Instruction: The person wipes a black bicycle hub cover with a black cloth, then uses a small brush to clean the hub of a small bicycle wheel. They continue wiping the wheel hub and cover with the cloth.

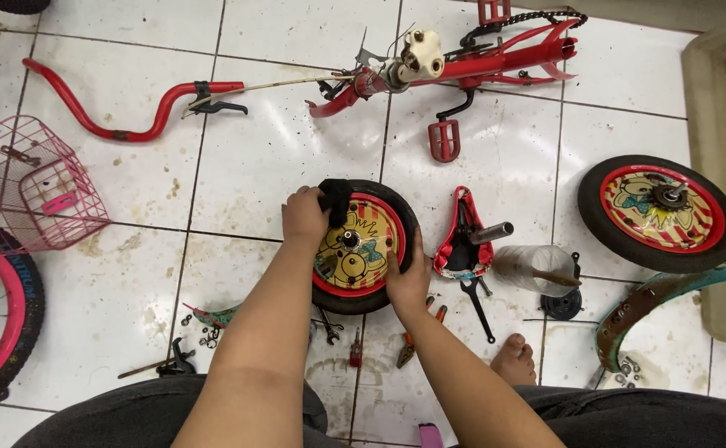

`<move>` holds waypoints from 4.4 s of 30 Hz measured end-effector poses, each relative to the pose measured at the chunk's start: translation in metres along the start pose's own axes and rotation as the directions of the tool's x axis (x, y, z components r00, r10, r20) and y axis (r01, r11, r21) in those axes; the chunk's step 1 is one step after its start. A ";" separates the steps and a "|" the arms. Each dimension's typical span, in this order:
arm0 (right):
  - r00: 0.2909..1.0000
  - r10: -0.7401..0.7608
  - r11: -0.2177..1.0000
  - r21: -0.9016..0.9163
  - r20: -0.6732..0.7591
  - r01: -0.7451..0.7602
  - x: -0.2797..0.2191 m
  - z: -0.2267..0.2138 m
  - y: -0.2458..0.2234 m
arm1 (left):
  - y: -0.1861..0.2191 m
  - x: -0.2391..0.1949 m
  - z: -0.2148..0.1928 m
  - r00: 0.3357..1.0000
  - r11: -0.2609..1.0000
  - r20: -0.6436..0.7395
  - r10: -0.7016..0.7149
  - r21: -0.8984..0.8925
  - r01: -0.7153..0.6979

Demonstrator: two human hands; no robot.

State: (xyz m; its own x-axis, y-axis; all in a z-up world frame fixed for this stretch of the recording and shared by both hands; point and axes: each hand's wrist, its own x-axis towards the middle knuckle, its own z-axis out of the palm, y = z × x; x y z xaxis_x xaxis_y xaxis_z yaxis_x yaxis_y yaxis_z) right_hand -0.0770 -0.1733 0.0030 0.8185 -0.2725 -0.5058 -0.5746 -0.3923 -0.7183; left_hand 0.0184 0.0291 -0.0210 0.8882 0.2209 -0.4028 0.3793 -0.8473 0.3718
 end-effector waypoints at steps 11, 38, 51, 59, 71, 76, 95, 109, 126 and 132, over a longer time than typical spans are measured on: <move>1.000 0.000 0.998 -0.069 -0.007 0.000 0.000 0.004 0.005 | 0.037 0.014 0.000 0.997 0.994 0.065 0.051 0.095 -0.057; 0.963 0.104 0.975 0.216 -0.247 -0.050 0.021 0.027 0.025 | -0.004 -0.054 -0.073 0.946 0.968 0.218 -0.239 -0.024 0.250; 0.970 0.100 0.984 0.168 -0.221 -0.063 0.013 0.024 0.022 | -0.018 -0.059 -0.064 0.967 0.953 0.109 -0.231 -0.174 0.247; 0.978 0.095 0.988 0.137 -0.187 -0.070 0.014 0.020 0.027 | -0.002 -0.067 -0.087 0.993 0.834 0.060 -0.106 -0.538 0.121; 0.987 -0.120 0.992 0.033 -0.103 0.124 -0.025 -0.010 -0.051 | 0.059 -0.091 -0.026 0.918 0.659 0.394 -0.044 -0.680 0.323; 0.986 -0.133 0.959 0.266 0.101 0.102 -0.028 -0.017 -0.068 | 0.104 -0.164 -0.077 0.854 0.376 0.513 -0.089 -0.777 0.506; 0.571 -0.323 0.266 -0.506 0.755 0.820 -0.029 -0.007 -0.025 | 0.029 -0.154 0.143 0.513 -0.463 0.615 -0.598 -0.788 0.404; 0.491 -0.383 -0.093 -0.562 0.782 0.822 -0.003 0.009 0.016 | 0.031 -0.158 0.122 0.637 -0.572 0.551 -0.538 -0.794 0.204; 0.721 -0.374 0.293 -0.664 0.583 0.688 -0.016 0.025 0.001 | 0.059 -0.181 0.079 0.659 -0.417 0.462 -0.593 -0.877 0.239; 0.626 -0.305 0.316 -0.544 0.718 0.778 0.000 0.013 -0.017 | 0.071 -0.192 0.053 0.643 -0.496 0.524 -0.558 -0.832 0.248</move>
State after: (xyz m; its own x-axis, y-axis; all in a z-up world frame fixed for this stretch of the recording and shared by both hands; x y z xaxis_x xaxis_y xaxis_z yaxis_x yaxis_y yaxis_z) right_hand -0.0676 -0.1554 0.0093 0.6854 0.5798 -0.4405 0.4565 -0.8134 -0.3605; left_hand -0.1395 -0.0987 0.0383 0.2236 0.3618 -0.9050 0.2474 0.8771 0.4118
